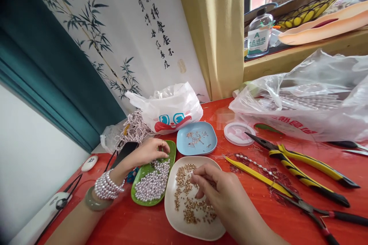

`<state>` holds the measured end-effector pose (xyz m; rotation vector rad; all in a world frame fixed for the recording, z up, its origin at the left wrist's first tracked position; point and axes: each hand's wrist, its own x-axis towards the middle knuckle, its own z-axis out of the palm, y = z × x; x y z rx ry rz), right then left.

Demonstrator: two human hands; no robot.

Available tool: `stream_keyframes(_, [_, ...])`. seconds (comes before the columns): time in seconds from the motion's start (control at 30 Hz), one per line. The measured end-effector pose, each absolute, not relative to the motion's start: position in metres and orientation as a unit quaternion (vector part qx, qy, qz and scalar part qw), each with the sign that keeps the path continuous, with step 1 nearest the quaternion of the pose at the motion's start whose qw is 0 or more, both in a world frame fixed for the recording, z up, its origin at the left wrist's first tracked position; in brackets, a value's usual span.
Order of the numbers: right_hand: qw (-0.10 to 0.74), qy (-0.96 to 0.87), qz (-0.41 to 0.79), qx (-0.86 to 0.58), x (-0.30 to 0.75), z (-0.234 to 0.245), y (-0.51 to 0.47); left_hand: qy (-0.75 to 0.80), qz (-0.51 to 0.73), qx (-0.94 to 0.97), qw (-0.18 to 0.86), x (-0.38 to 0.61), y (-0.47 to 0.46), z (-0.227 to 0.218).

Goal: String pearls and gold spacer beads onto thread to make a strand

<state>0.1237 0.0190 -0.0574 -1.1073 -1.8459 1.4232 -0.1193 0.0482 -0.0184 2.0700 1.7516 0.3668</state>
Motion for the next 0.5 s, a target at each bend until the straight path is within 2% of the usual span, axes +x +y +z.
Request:
stream_keyframes(0.23, [0.286,-0.676,0.540,-0.412,0.124,-0.053,0.017,0.619,0.190,0.716,0.260,-0.107,0.046,-0.018])
stream_keyframes(0.27, [0.286,-0.674,0.542,-0.413,0.124,-0.051,0.016,0.613,0.213,0.704,0.289,-0.101,0.043,-0.016])
stream_keyframes(0.33, [0.281,-0.668,0.551,-0.414,0.123,-0.049,0.013,0.574,0.320,0.611,0.441,-0.085,0.035,-0.014])
stream_keyframes(0.4, [0.279,-0.665,0.558,-0.411,0.122,-0.045,0.010,0.535,0.374,0.517,0.554,-0.069,0.026,-0.014])
stream_keyframes(0.5, [0.279,-0.665,0.562,-0.405,0.122,-0.041,0.007,0.498,0.416,0.426,0.631,-0.051,0.015,-0.017])
